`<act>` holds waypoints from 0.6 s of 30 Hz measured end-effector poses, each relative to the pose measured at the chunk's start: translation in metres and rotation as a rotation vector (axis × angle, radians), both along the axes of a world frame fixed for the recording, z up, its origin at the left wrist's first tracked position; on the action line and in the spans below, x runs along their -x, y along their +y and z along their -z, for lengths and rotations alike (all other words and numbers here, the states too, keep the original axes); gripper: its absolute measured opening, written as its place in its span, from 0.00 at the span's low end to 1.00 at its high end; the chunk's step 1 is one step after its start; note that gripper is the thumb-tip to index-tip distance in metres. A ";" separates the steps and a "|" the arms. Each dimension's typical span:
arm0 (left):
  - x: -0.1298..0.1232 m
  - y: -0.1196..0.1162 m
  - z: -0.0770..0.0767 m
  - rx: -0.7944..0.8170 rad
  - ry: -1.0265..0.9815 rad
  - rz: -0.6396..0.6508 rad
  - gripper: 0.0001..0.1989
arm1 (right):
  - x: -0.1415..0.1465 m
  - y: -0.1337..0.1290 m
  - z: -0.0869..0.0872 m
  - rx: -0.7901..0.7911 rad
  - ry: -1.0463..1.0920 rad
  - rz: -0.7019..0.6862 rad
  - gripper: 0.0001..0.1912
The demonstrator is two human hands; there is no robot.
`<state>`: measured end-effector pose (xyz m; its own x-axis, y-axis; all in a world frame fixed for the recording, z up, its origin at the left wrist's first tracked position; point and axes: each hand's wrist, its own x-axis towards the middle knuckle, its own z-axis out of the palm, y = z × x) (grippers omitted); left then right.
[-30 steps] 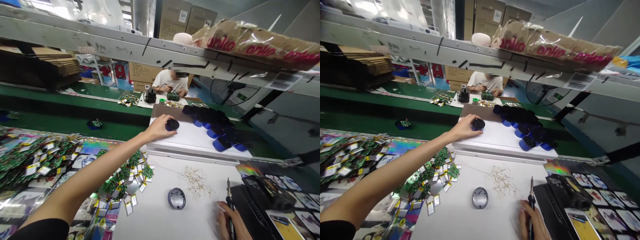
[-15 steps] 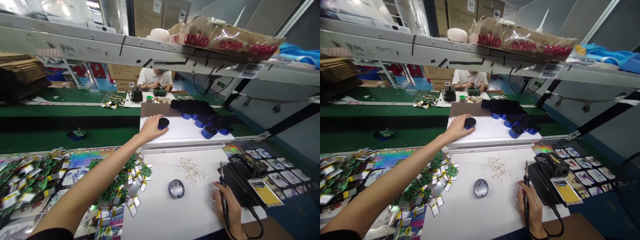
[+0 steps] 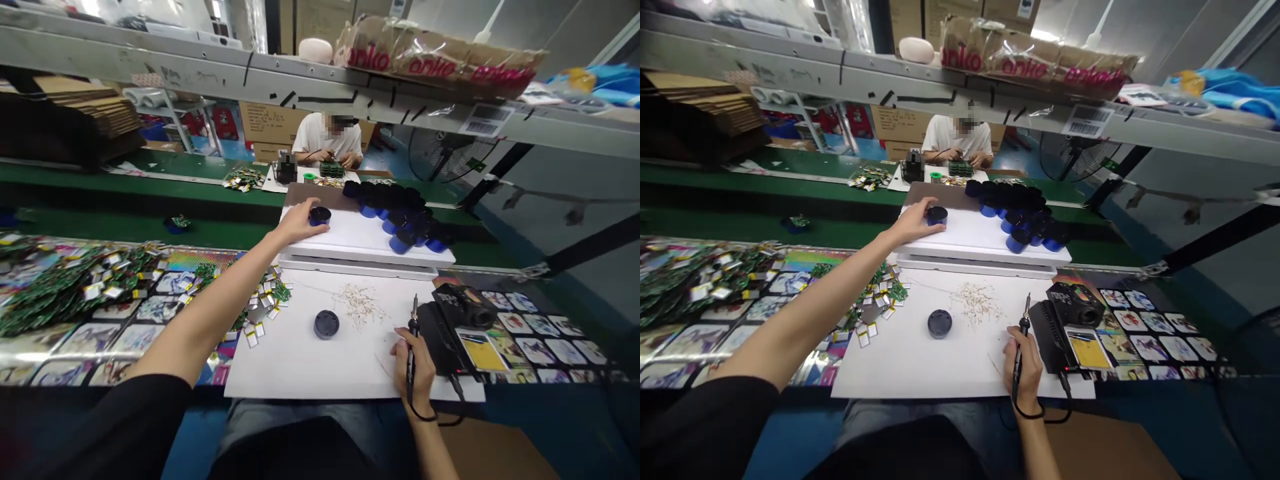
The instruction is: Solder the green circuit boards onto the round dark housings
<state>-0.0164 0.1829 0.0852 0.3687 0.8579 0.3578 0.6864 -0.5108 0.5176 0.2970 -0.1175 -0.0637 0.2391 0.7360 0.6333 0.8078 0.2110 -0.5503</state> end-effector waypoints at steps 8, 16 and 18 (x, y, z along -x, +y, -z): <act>-0.020 -0.011 -0.007 0.012 -0.020 -0.106 0.39 | -0.008 -0.002 0.000 -0.054 0.047 -0.080 0.13; 0.024 -0.055 0.004 -0.011 -0.116 -0.163 0.25 | -0.010 -0.003 0.001 -0.150 0.110 -0.111 0.09; 0.049 -0.078 0.012 -0.017 -0.111 -0.214 0.18 | -0.011 -0.003 0.000 -0.164 0.124 -0.114 0.08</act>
<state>-0.0654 0.1048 0.0736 0.1366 0.9057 0.4012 0.7195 -0.3691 0.5883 0.3075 -0.1207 -0.0638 0.2440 0.6521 0.7178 0.7018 0.3921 -0.5947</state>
